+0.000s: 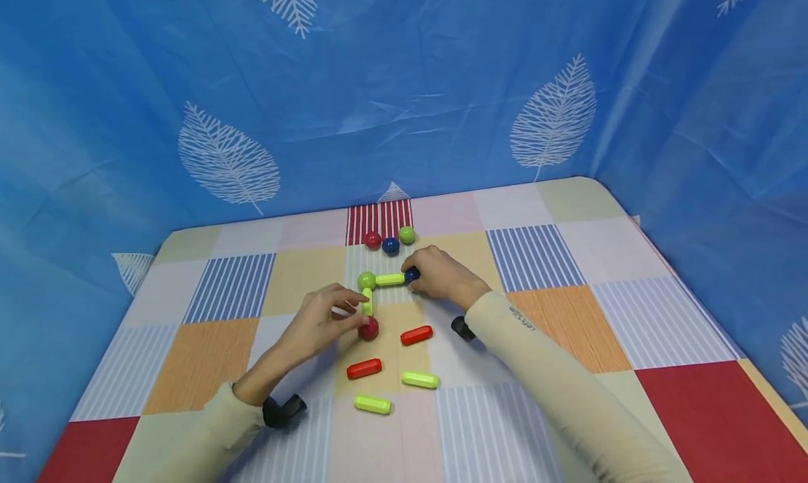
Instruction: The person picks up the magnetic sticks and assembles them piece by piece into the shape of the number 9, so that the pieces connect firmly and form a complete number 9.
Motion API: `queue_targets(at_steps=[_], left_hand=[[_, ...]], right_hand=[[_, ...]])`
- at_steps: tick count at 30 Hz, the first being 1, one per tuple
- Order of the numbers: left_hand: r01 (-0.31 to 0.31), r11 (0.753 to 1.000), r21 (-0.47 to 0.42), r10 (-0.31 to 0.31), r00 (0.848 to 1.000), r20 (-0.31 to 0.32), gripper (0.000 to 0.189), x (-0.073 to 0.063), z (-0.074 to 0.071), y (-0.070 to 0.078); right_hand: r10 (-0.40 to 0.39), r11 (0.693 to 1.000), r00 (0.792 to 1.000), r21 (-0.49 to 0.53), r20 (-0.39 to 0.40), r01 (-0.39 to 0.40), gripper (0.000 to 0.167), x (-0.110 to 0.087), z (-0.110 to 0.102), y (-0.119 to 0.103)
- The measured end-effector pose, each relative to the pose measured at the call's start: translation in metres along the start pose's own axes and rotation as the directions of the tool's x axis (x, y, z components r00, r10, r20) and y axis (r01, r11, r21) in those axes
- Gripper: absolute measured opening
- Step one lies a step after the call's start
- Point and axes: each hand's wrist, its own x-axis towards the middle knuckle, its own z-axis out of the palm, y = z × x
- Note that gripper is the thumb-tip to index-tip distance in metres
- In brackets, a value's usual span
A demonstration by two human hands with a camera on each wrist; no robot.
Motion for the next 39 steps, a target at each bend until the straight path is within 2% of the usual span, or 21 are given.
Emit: queue_targets(at_steps=[2, 4, 6, 9, 13, 20, 30, 35, 39], left_hand=[[-0.003, 1.0, 0.003, 0.004, 0.998, -0.057, 0.019, 0.014, -0.006, -0.002], [-0.015, 1.0, 0.019, 0.017, 0.997, -0.08, 0.02, 0.029, -0.009, -0.007], [-0.016, 0.999, 0.029, 0.018, 0.998, -0.063, 0.022, 0.04, -0.009, -0.014], [0.02, 1.0, 0.013, -0.02, 1.0, -0.003, 0.023, 0.05, -0.007, -0.021], [0.071, 0.997, 0.0, -0.071, 0.997, 0.012, 0.02, 0.053, -0.006, -0.029], [0.066, 0.998, 0.013, -0.067, 0.998, 0.006, 0.019, 0.058, -0.007, -0.032], [0.096, 0.995, 0.035, -0.098, 0.993, 0.06, 0.019, 0.062, -0.008, -0.031], [0.093, 0.995, 0.043, -0.096, 0.993, 0.064, 0.02, 0.062, -0.009, -0.03], [0.087, 0.996, 0.027, -0.089, 0.994, 0.062, 0.019, 0.062, -0.01, -0.03]], right_hand=[[0.011, 1.0, 1.0, -0.005, -0.007, -0.011, 0.035, 0.0, -0.001, 0.001], [0.026, 1.0, 1.0, -0.008, -0.012, -0.026, 0.035, 0.0, -0.002, 0.001], [0.029, 1.0, 1.0, -0.01, -0.004, -0.029, 0.036, 0.001, -0.002, 0.0], [0.023, 1.0, 1.0, -0.003, 0.01, -0.023, 0.036, 0.003, -0.001, -0.001], [0.028, 1.0, 0.999, 0.011, 0.016, -0.028, 0.037, 0.006, 0.002, -0.004], [0.042, 0.999, 0.999, 0.012, 0.002, -0.042, 0.037, 0.006, 0.002, -0.002], [0.058, 0.998, 0.998, 0.012, 0.008, -0.058, 0.039, 0.005, 0.004, 0.0], [0.059, 0.998, 0.998, 0.025, -0.001, -0.058, 0.052, 0.001, 0.006, 0.002], [0.059, 0.997, 0.997, 0.049, -0.052, -0.056, 0.059, -0.01, 0.004, 0.004]])
